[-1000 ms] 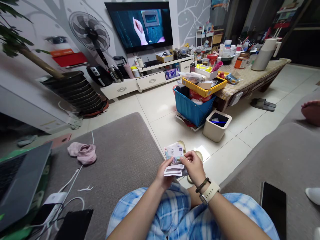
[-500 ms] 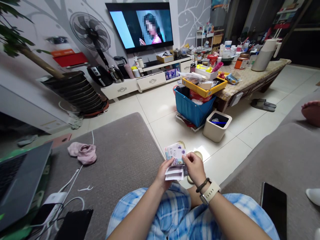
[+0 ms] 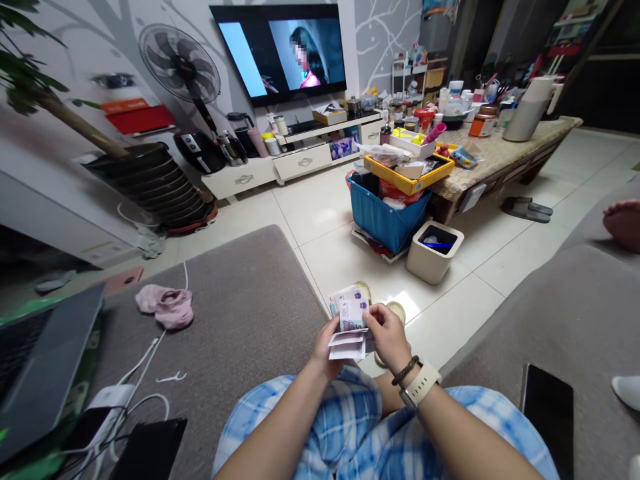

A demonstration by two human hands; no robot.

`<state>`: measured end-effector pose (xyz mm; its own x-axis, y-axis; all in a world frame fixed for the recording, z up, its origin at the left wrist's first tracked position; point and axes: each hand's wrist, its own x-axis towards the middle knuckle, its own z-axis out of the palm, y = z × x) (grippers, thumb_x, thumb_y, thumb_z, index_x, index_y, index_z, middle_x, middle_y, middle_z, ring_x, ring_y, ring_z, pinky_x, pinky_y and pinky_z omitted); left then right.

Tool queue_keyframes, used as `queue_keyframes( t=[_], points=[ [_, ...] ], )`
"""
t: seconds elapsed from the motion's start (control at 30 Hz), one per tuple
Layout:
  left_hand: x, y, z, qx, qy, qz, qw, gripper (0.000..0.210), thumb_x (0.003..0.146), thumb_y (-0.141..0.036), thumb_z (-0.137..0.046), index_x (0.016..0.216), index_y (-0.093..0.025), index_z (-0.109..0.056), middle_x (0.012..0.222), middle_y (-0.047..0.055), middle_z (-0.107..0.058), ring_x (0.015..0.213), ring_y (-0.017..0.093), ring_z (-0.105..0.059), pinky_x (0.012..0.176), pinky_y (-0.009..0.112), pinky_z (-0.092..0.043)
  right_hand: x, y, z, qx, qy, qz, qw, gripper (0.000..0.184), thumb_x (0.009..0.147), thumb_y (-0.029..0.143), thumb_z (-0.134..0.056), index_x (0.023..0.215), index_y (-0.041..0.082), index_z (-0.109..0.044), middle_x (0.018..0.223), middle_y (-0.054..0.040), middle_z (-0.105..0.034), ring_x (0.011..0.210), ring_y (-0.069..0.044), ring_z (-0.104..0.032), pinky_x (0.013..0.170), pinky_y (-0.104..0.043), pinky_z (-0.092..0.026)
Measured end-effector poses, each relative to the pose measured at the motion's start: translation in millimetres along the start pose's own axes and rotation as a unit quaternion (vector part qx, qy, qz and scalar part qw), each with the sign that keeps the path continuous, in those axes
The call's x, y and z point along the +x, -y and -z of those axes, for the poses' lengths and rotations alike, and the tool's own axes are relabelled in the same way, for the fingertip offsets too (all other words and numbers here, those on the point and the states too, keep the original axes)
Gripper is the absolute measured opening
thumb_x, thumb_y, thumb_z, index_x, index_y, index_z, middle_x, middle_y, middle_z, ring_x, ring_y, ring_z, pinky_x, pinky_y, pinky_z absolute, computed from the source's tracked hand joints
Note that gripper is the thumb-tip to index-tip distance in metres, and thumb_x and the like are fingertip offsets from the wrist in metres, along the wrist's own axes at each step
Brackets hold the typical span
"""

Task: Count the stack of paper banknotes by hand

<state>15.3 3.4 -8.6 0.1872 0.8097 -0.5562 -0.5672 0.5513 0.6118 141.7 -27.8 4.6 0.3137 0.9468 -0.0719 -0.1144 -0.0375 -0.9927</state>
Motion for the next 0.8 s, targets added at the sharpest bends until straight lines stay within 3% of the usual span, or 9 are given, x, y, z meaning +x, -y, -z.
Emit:
queue_keyframes(
  t=[0.13, 0.27, 0.53, 0.8],
  points=[
    [-1.1, -0.1, 0.0, 0.001, 0.004, -0.009, 1.0, 0.029, 0.079, -0.033, -0.075, 0.096, -0.01, -0.074, 0.086, 0.011, -0.078, 0.076, 0.024, -0.074, 0.074, 0.033, -0.055, 1.5, -3.0, 1.0, 0.0, -0.009, 0.001, 1.0, 0.037, 0.075, 0.056, -0.073, 0.073, 0.02, -0.064, 0.071, -0.0021, -0.064, 0.07, -0.02, -0.057, 0.066, -0.032, -0.045],
    [-3.0, 0.1, 0.6, 0.013, 0.002, -0.018, 1.0, 0.026, 0.076, -0.033, -0.077, 0.088, -0.011, -0.073, 0.076, 0.008, -0.076, 0.069, 0.023, -0.073, 0.07, 0.031, -0.054, 1.6, -5.8, 1.9, -0.008, -0.011, 0.002, 1.0, 0.034, 0.076, 0.053, -0.073, 0.071, 0.02, -0.063, 0.069, -0.0012, -0.062, 0.069, -0.019, -0.055, 0.066, -0.031, -0.044],
    [-3.3, 0.6, -1.4, 0.012, 0.01, -0.024, 1.0, 0.021, 0.073, -0.029, -0.076, 0.085, -0.012, -0.072, 0.081, 0.009, -0.077, 0.079, 0.025, -0.074, 0.078, 0.034, -0.056, -0.1, -7.5, -0.3, -0.008, 0.004, -0.011, 1.0, 0.036, 0.076, 0.052, -0.074, 0.069, 0.02, -0.059, 0.067, 0.0003, -0.059, 0.066, -0.018, -0.052, 0.064, -0.03, -0.042],
    [-2.9, 0.9, -0.3, 0.032, -0.017, -0.015, 0.999, 0.023, 0.074, -0.031, -0.072, 0.086, -0.011, -0.072, 0.072, 0.007, -0.075, 0.063, 0.021, -0.07, 0.06, 0.029, -0.051, 0.0, -4.3, -0.7, 0.003, 0.024, -0.005, 1.0, 0.034, 0.077, 0.05, -0.074, 0.072, 0.019, -0.062, 0.07, -0.0011, -0.062, 0.07, -0.019, -0.056, 0.067, -0.031, -0.044]
  ],
)
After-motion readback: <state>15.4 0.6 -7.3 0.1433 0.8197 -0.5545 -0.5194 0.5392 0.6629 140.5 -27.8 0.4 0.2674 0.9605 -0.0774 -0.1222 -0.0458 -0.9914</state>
